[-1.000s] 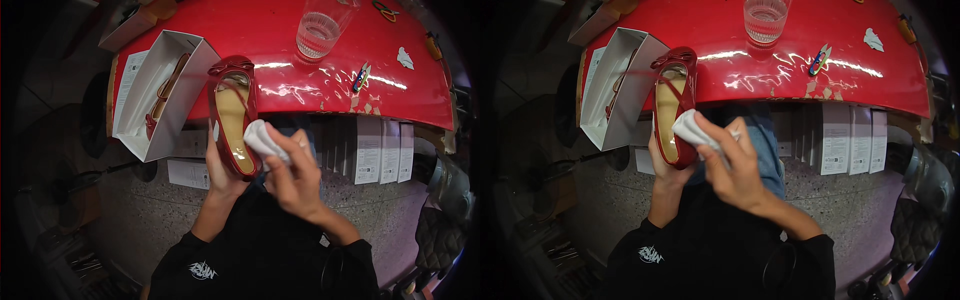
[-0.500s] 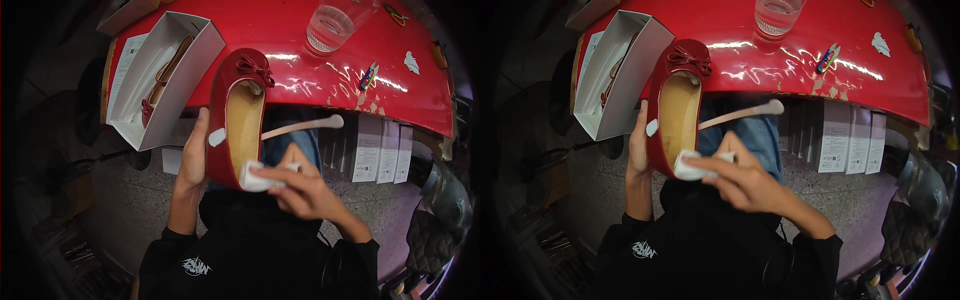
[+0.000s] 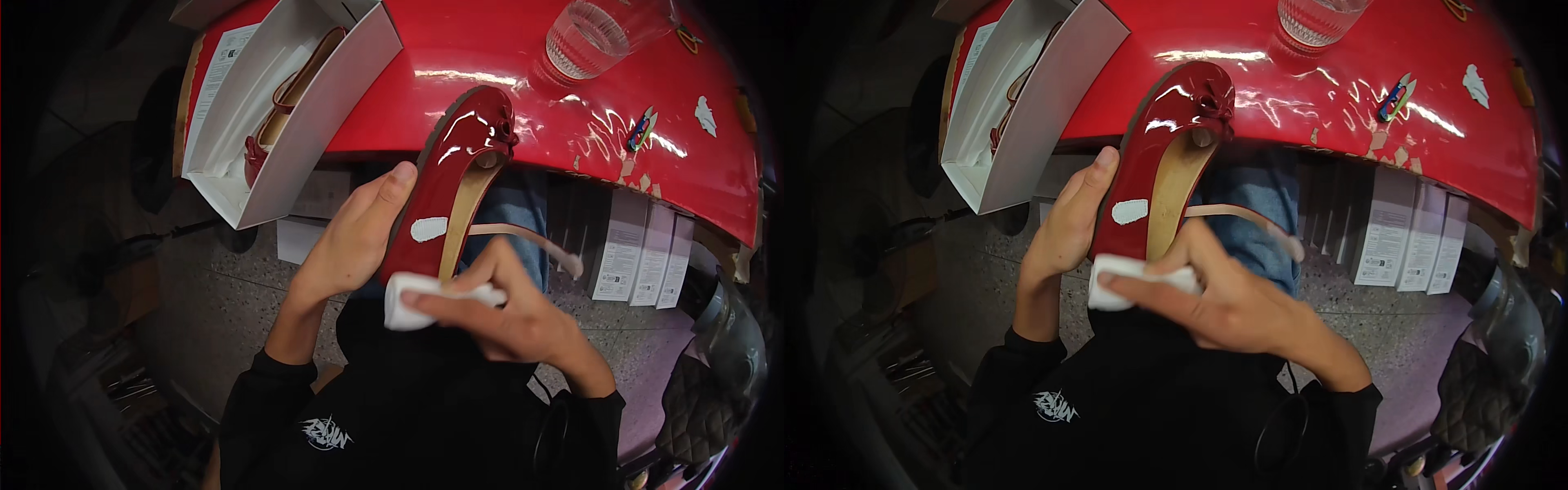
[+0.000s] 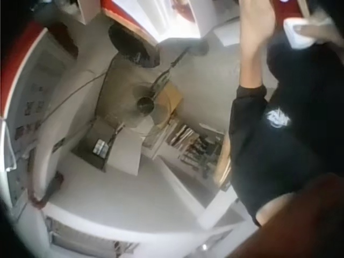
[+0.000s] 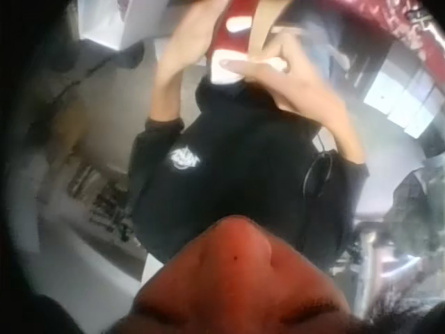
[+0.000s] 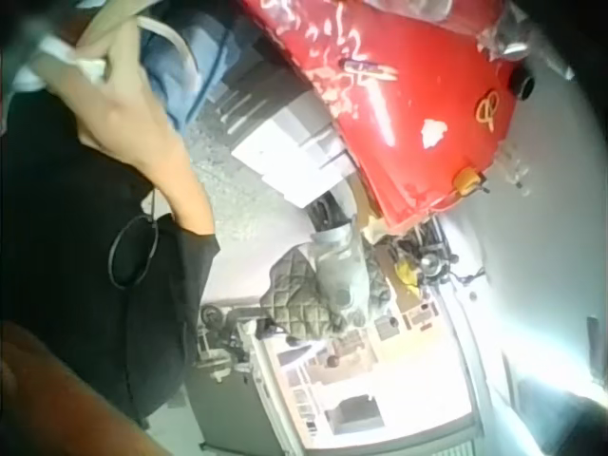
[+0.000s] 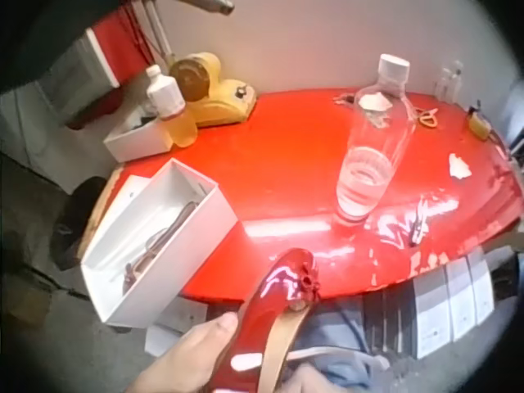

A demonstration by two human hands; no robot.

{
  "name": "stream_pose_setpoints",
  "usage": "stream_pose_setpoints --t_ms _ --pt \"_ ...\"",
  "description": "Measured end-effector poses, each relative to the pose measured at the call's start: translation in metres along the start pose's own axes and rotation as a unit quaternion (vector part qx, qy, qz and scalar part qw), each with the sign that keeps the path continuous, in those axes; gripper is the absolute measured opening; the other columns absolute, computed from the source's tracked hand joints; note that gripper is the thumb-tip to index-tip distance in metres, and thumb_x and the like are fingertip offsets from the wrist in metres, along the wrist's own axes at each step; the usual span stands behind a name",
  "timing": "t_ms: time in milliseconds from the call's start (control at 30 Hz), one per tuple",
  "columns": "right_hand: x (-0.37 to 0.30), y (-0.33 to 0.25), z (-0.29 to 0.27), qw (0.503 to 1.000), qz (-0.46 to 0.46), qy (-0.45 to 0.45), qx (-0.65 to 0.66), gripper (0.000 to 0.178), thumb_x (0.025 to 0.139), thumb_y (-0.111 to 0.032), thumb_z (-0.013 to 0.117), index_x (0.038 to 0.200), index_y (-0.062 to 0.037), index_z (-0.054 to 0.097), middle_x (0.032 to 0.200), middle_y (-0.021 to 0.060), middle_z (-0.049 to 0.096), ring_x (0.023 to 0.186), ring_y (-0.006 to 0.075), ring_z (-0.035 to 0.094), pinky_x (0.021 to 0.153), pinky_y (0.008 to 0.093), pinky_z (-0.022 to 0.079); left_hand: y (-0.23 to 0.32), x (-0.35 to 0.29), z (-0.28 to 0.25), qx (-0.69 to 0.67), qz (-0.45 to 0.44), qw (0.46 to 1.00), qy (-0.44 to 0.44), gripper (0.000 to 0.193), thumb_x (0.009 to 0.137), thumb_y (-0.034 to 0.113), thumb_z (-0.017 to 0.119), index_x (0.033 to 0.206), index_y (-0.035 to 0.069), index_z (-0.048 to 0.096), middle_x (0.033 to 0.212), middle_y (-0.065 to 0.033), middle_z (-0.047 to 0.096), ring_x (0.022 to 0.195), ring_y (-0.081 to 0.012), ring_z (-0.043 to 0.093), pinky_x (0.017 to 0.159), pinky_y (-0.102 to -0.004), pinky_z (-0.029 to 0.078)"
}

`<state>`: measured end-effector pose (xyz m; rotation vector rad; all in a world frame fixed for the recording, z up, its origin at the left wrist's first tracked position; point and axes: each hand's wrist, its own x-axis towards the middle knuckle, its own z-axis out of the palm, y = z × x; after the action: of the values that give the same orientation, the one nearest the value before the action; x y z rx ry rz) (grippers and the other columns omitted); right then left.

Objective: Cleaning a pair of red shoes with a cloth and cleaning fluid before packaging them into a box.

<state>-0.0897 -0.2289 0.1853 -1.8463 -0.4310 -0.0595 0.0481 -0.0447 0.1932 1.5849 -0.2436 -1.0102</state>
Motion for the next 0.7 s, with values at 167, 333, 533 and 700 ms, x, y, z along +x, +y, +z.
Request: stream_pose_setpoints --t_ms 167,333,533,700 --pt "0.007 -0.006 0.009 0.998 -0.030 -0.027 -0.057 0.067 0.071 0.013 0.077 0.134 -0.0101 0.070 0.097 0.0051 0.056 0.088 0.0183 0.056 0.073 0.0255 0.049 -0.005 0.002 0.002 -0.043 -0.012 0.999 0.008 0.056 0.114 0.046 0.031 0.117 -0.001 0.062 0.101 -0.0060 0.066 0.094 -0.0102 0.059 0.088 -0.0278 0.049" --pt "0.028 0.020 -0.017 0.961 -0.133 0.127 -0.204 0.030 0.101 -0.021 0.069 0.117 0.0023 0.059 0.081 0.0036 0.053 0.050 0.0061 0.048 0.042 0.0228 0.036 0.001 0.002 0.008 -0.026 0.011 1.000 -0.007 0.062 0.113 0.050 0.028 0.119 0.000 0.064 0.103 -0.0074 0.071 0.090 -0.0108 0.067 0.080 -0.0275 0.054" --pt "0.026 0.003 -0.038 0.977 -0.033 0.133 -0.161 0.051 0.083 0.008 0.071 0.132 -0.0065 0.066 0.096 0.0081 0.059 0.074 0.0132 0.056 0.058 0.0243 0.048 -0.011 0.003 0.001 0.070 0.079 0.994 0.034 0.052 0.113 0.046 0.037 0.093 0.001 0.055 0.076 -0.0002 0.045 0.074 -0.0097 0.042 0.070 -0.0291 0.041" --pt "0.011 0.017 -0.012 0.972 -0.020 0.064 -0.227 0.075 0.067 0.009 0.077 0.138 -0.0127 0.067 0.095 0.0069 0.056 0.084 0.0184 0.055 0.072 0.0266 0.049 -0.010 0.006 0.003 0.096 0.083 0.989 0.073 0.053 0.111 0.047 0.043 0.086 0.001 0.048 0.073 -0.0019 0.034 0.072 -0.0108 0.034 0.066 -0.0311 0.035"
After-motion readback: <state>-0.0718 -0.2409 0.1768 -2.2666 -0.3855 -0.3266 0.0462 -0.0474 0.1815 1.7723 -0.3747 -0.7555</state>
